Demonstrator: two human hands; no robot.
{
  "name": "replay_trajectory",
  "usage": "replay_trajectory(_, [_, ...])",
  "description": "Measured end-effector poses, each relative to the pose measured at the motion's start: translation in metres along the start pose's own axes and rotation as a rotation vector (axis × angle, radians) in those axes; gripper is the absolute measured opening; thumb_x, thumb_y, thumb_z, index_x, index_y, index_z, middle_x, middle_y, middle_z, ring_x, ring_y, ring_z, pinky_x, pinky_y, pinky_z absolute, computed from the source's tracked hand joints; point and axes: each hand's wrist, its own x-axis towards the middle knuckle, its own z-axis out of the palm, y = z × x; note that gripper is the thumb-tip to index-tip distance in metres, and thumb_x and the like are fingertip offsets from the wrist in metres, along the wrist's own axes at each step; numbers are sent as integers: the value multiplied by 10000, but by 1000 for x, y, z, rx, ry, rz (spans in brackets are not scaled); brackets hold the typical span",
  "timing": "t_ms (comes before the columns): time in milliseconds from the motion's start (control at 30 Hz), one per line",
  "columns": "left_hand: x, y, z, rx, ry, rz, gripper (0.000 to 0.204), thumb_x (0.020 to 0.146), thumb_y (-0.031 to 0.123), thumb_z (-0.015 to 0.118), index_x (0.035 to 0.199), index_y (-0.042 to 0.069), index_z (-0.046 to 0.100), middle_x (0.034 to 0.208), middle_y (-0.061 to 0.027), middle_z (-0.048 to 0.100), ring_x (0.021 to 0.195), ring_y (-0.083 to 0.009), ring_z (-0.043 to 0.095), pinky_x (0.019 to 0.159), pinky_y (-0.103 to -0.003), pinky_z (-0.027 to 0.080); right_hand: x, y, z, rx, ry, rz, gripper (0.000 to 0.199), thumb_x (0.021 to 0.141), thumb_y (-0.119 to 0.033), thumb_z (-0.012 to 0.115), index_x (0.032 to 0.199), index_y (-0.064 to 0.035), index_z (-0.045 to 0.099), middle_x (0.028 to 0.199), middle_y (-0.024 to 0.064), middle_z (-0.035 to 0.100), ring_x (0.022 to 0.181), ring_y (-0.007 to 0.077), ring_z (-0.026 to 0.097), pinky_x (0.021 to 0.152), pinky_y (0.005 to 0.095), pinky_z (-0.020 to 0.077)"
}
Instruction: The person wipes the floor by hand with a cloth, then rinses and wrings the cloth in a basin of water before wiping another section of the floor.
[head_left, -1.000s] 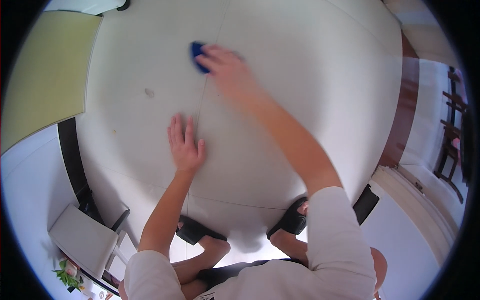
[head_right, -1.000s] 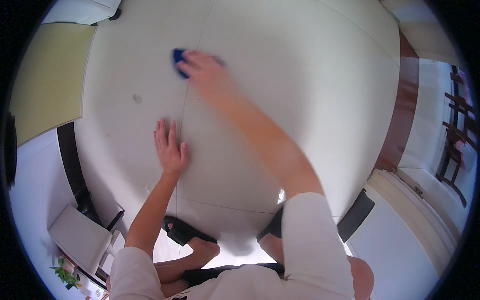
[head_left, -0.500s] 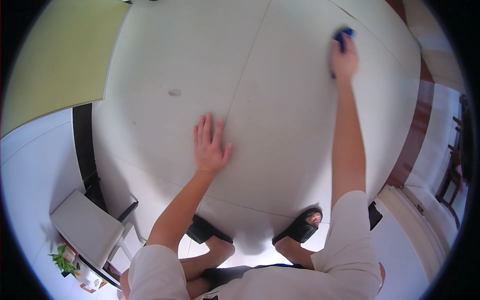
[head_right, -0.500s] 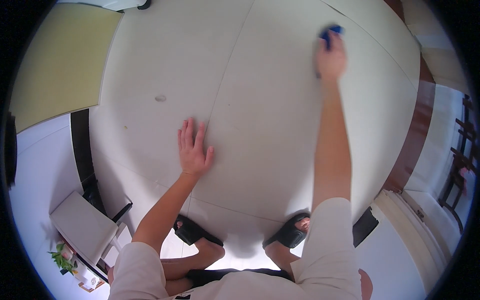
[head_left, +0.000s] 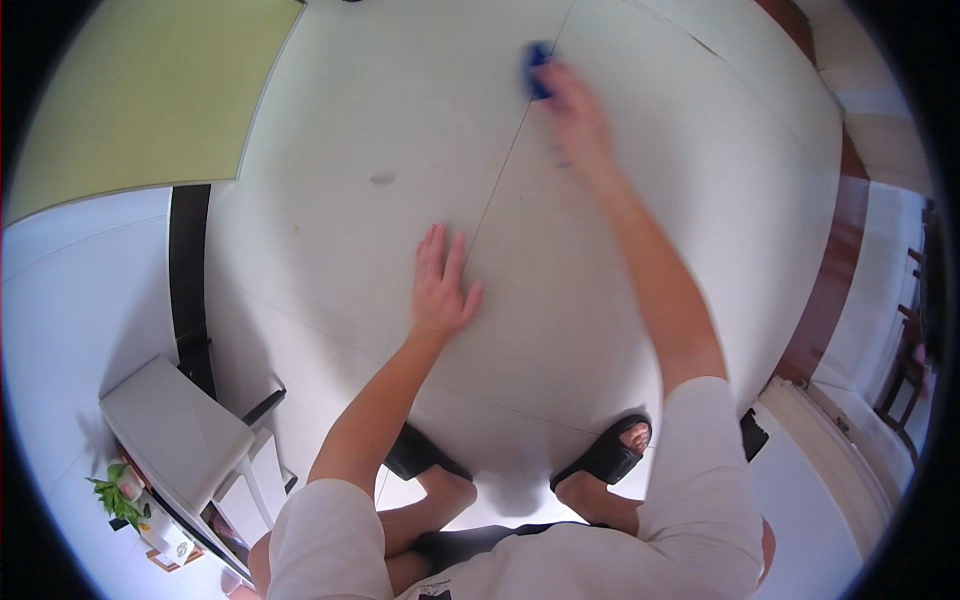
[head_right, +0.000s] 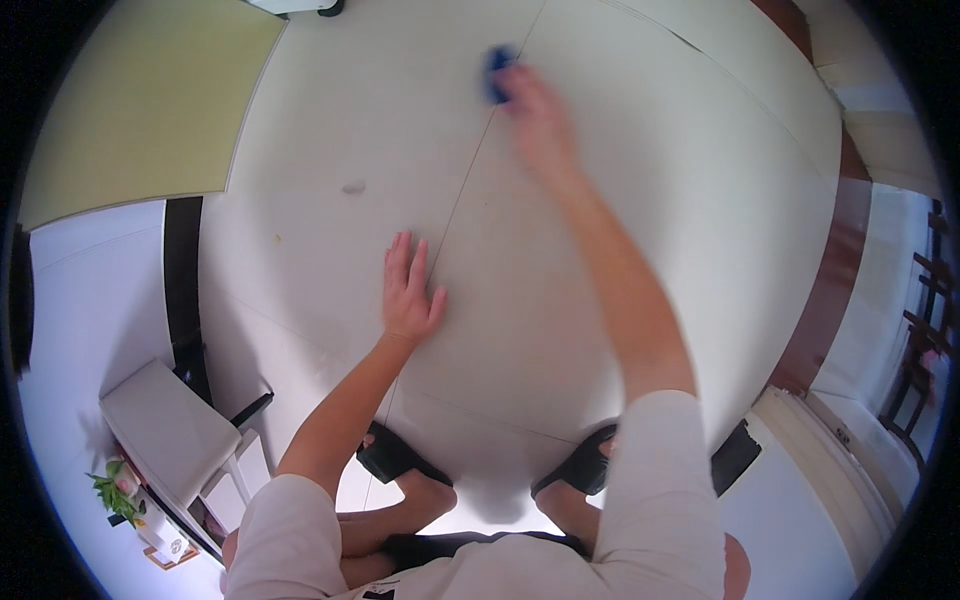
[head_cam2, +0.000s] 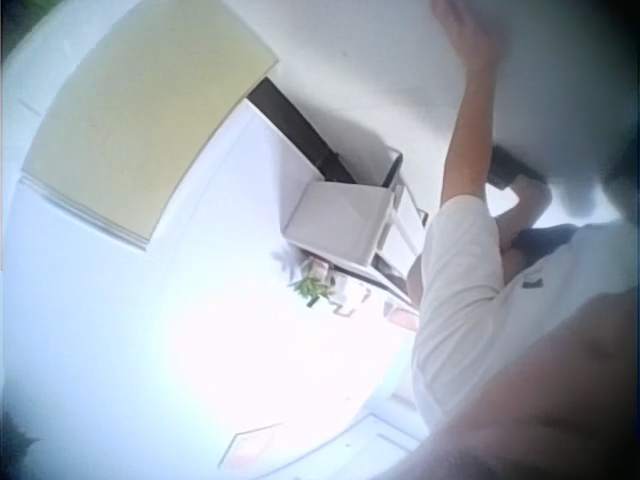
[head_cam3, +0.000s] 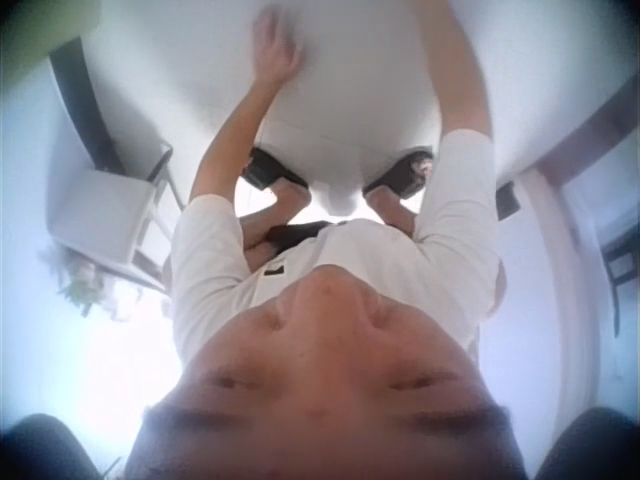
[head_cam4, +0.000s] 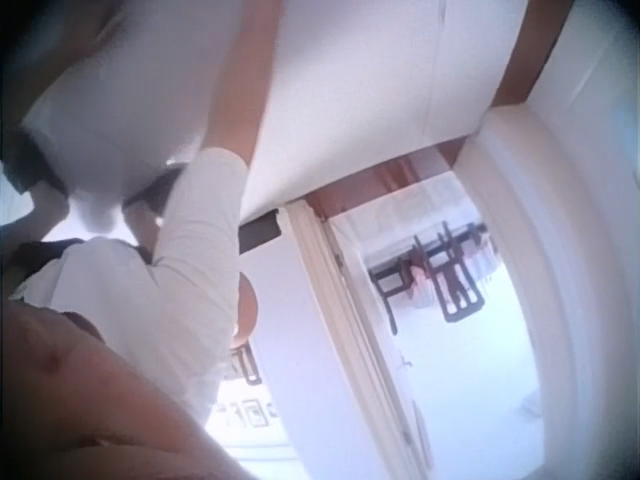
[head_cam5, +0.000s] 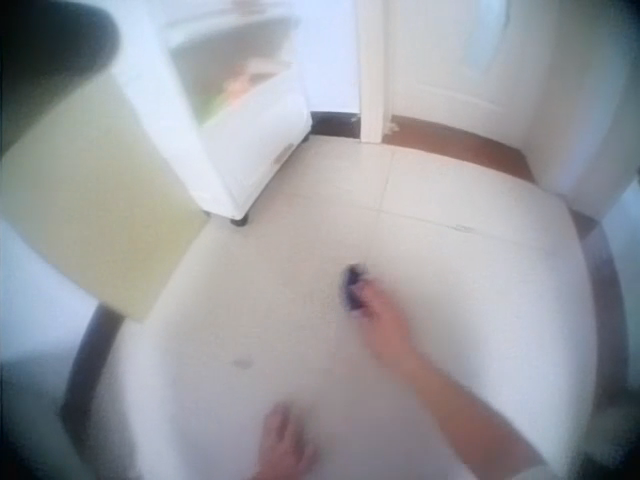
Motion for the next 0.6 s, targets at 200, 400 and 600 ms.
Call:
replay_trajectory(200, [15, 18, 16, -35, 12, 26, 794, 892, 351, 655, 1588, 77, 389, 1668, -238, 268, 1532, -453, 272, 1221, -617, 251, -77, 66, -309, -778, 443, 285, 432, 993, -204, 677, 1403, -81, 620, 1450, 180, 606, 1330, 345, 587, 1120, 398, 459])
replay_trajectory(400, [8, 12, 10, 5, 22, 0, 799, 902, 379, 639, 1597, 83, 380, 1669, -230, 266, 1538, -452, 259, 1230, -619, 220, -103, 62, -253, -871, 451, 145, 402, 977, -211, 681, 1359, -87, 665, 1418, 209, 622, 1339, 378, 570, 1128, 439, 451])
replay_trajectory(600, [10, 10, 8, 36, 24, -8, 804, 918, 377, 613, 1611, 70, 343, 1672, -232, 259, 1550, -445, 238, 1241, -611, 202, -106, -21, -38, -601, 126, 13, 388, 896, -91, 686, 1283, -100, 672, 1452, 176, 596, 1353, 365, 554, 1131, 498, 445])
